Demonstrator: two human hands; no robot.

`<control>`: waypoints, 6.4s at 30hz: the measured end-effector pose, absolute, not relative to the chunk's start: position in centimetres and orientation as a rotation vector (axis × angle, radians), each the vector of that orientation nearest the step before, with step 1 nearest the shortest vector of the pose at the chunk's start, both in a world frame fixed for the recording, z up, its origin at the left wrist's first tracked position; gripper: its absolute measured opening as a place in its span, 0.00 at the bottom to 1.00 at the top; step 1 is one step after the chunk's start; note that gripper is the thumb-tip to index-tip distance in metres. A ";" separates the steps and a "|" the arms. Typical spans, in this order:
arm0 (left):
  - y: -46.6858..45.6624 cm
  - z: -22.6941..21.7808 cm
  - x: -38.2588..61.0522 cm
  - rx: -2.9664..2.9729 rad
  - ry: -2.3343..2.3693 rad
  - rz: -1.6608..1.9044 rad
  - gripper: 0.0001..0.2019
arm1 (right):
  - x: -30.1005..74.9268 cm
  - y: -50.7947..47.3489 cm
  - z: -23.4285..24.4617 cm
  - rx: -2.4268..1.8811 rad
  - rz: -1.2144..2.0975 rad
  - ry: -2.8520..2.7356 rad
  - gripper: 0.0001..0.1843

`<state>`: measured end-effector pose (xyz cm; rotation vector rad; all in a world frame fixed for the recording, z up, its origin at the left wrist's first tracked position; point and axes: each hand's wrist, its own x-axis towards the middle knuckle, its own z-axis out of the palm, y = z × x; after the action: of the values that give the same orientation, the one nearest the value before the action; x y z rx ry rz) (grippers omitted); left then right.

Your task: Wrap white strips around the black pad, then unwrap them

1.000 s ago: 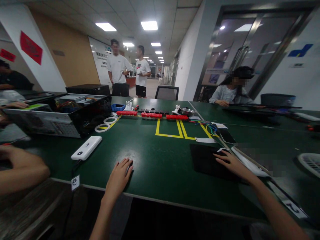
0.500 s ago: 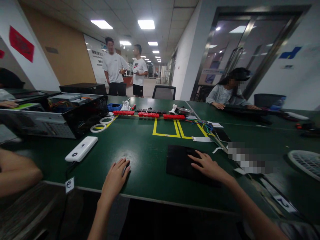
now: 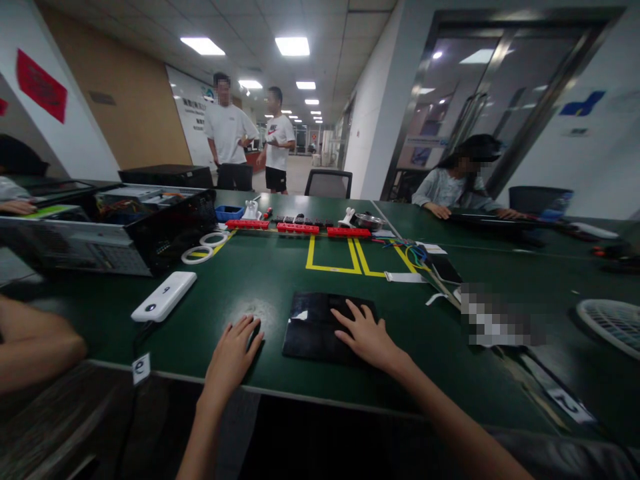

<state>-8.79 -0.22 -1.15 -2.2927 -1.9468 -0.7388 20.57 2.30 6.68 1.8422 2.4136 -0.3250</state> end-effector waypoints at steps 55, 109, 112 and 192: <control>-0.2 -1.0 -8.8 -2.302 -1.949 -0.748 0.18 | 41.3 8.6 5.4 2.477 0.485 1.951 0.16; -0.9 0.9 0.8 -2.691 -1.445 -0.659 0.26 | 20.5 3.0 3.8 1.504 0.387 2.973 0.15; -0.9 0.6 1.0 -2.677 -1.464 -0.607 0.28 | 20.4 2.8 3.7 1.499 0.409 2.959 0.14; 0.2 -0.8 -8.4 -2.328 -1.994 -0.742 0.18 | 25.9 7.7 5.0 1.266 -0.550 2.752 0.35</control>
<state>-8.42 0.16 -0.83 -2.3276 -1.9942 -0.7422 25.86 7.75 5.01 1.2657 2.7524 -0.5497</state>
